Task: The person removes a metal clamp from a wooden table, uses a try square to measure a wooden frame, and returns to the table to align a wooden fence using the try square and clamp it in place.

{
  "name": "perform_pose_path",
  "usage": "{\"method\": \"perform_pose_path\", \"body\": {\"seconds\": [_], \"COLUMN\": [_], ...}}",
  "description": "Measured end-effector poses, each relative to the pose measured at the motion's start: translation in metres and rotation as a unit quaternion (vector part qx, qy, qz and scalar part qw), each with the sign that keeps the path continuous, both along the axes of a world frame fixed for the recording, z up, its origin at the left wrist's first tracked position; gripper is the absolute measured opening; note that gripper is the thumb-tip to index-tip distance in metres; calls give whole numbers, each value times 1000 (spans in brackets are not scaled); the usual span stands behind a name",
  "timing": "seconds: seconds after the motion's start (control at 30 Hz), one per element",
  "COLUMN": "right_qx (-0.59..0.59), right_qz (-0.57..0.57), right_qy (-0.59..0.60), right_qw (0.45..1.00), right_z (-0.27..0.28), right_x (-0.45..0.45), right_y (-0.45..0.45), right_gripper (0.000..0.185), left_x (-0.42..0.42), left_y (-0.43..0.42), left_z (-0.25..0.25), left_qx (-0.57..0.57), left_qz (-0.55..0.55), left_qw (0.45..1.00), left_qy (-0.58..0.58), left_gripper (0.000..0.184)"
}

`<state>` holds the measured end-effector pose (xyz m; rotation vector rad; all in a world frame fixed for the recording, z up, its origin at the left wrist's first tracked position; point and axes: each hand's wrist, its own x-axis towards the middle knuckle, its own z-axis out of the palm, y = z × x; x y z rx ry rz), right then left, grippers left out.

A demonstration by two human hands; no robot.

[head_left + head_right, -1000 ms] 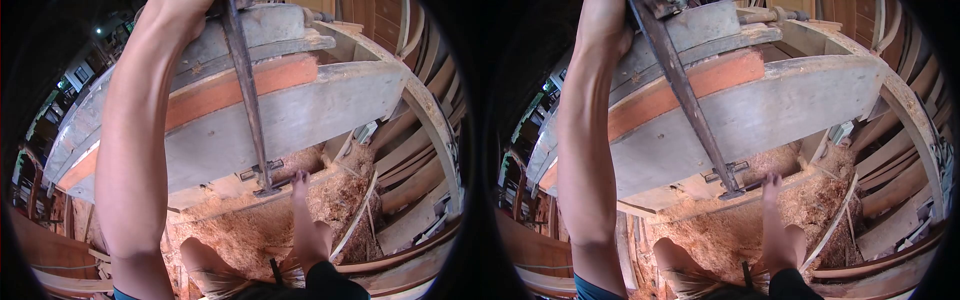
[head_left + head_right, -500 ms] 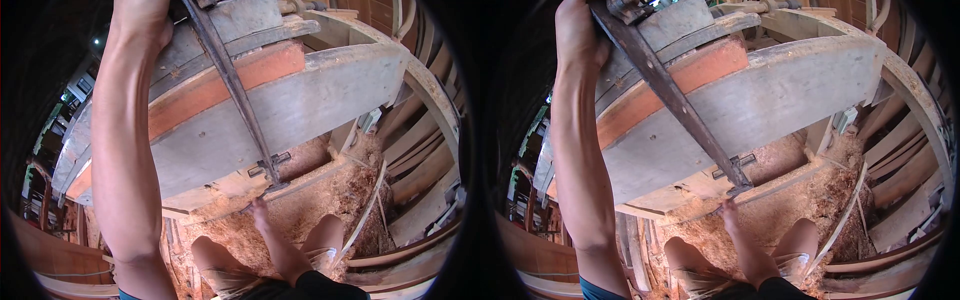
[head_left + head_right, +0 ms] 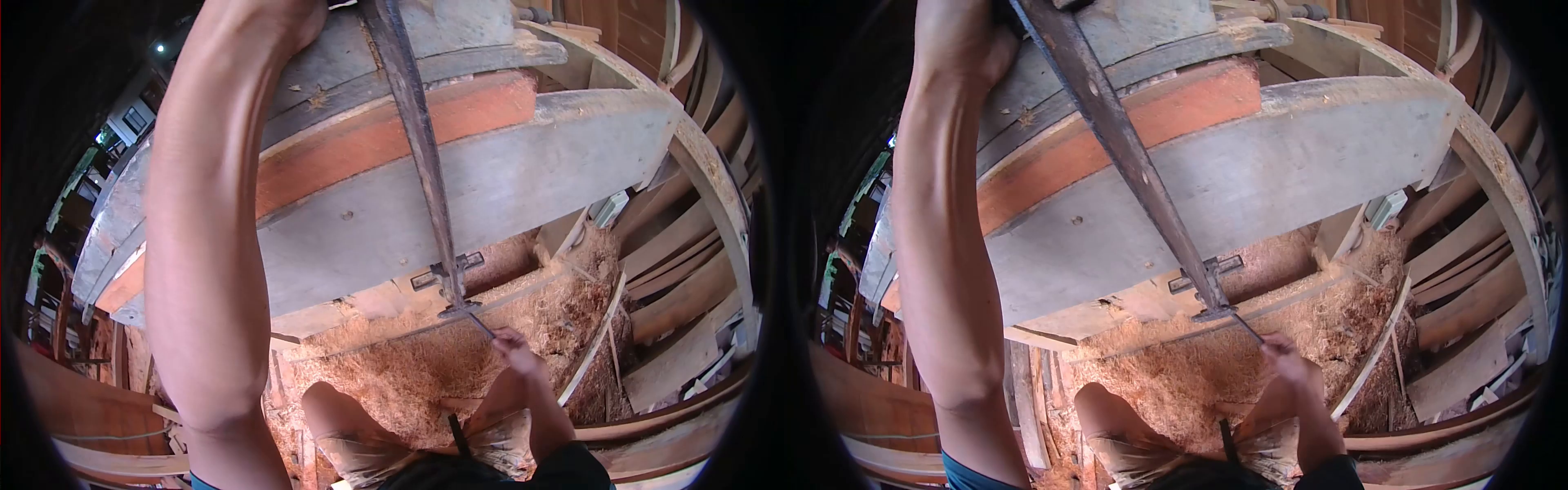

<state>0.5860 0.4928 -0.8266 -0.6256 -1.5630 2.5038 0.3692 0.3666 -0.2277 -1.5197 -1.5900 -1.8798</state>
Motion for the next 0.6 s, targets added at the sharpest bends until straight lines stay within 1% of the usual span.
{"method": "perform_pose_path", "body": {"seconds": [0.07, 0.17, 0.23, 0.27, 0.3, 0.37, 0.4, 0.5, 0.53, 0.6], "right_qx": [-24, 71, 40, 23, 1, -43, -67, -38, 102, 295], "right_qz": [75, 95, -51, -124, -222, -410, -486, -561, -564, -556], "right_qy": [-93, -79, -32, -8, 4, 31, 46, 16, -45, -121], "right_qw": [993, 990, 997, 992, 975, 911, 870, 827, 818, 768], "right_z": [35, 37, 18, 9, 5, -5, -11, 5, -49, -100], "right_x": [-17, -54, -75, -84, -86, -90, -97, -115, -130, -173], "right_y": [49, 99, 103, 104, 96, 65, 51, 22, 40, 78], "right_gripper": [22, 18, 14, 13, 12, 11, 12, 17, 18, 16], "left_x": [-4, -8, -13, -15, -13, -9, -10, -22, -26, -22], "left_y": [-4, -4, -4, -6, -4, 1, 0, -1, -1, 1], "left_z": [1, 3, 6, 7, 8, 12, 12, 11, 12, 14], "left_qx": [-10, -27, -32, -38, -36, -32, -35, -46, -52, -40], "left_qz": [-7, -23, -42, -71, -42, 15, 11, -18, -32, -31], "left_qw": [1000, 999, 999, 997, 998, 998, 998, 997, 996, 997], "left_qy": [15, 17, 5, -3, -18, -48, -49, -58, -59, -56], "left_gripper": [15, 15, 16, 16, 17, 18, 17, 17, 16, 15]}}
